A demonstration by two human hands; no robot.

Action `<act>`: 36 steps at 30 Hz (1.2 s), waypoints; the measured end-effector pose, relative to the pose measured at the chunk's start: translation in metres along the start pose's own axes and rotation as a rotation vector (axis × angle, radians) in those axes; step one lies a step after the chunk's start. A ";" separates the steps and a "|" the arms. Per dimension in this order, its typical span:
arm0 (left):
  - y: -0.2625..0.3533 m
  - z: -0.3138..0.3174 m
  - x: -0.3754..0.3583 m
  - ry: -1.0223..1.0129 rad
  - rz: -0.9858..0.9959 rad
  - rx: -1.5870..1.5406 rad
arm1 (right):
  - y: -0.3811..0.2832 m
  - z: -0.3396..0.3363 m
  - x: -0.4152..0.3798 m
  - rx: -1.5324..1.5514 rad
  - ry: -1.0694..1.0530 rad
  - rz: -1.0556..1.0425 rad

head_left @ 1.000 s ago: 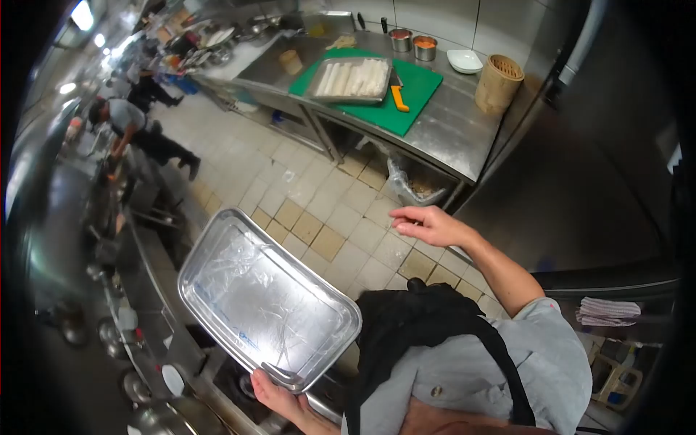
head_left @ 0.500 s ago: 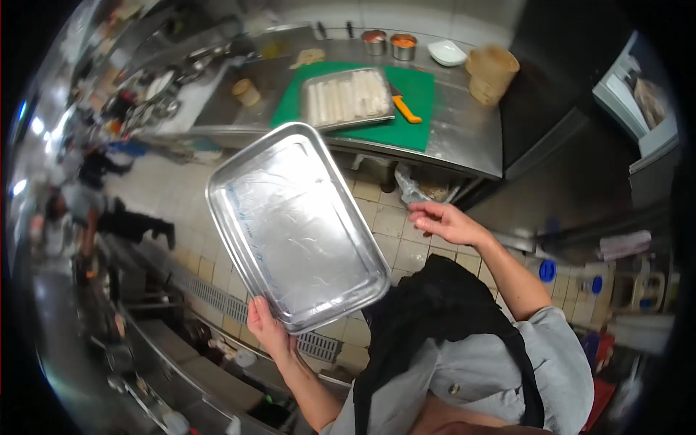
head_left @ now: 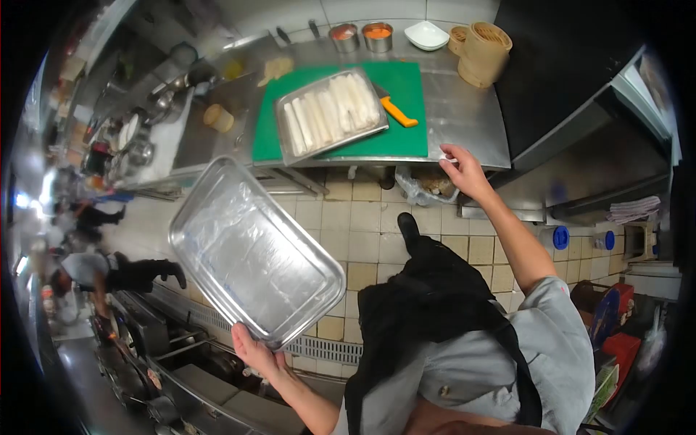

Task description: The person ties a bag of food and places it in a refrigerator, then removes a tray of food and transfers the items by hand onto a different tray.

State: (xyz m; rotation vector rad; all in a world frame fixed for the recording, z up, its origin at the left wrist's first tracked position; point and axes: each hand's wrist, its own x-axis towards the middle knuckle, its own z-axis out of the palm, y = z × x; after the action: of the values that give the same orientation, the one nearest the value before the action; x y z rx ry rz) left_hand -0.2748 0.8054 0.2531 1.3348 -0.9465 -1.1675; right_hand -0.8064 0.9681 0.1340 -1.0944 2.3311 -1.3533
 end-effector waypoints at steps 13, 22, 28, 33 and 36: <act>0.030 0.095 0.021 0.355 0.091 0.158 | 0.065 0.091 0.196 -0.257 -0.127 -0.157; 0.031 0.160 0.129 0.234 0.055 0.087 | 0.103 0.033 0.131 -0.282 0.103 0.053; 0.027 0.169 0.190 -0.047 0.034 0.073 | 0.157 0.018 0.076 -0.344 0.285 0.295; 0.034 0.203 0.215 -0.104 0.019 0.093 | 0.124 -0.007 0.075 -0.322 0.260 0.285; 0.028 0.216 0.240 -0.169 0.000 0.021 | 0.131 -0.054 0.029 -0.287 0.438 0.323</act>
State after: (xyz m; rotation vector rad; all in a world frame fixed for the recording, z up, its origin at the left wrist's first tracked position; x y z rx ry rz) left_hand -0.4348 0.5231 0.2634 1.2670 -1.0817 -1.2886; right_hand -0.9189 1.0218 0.0608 -0.4731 2.9287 -1.2576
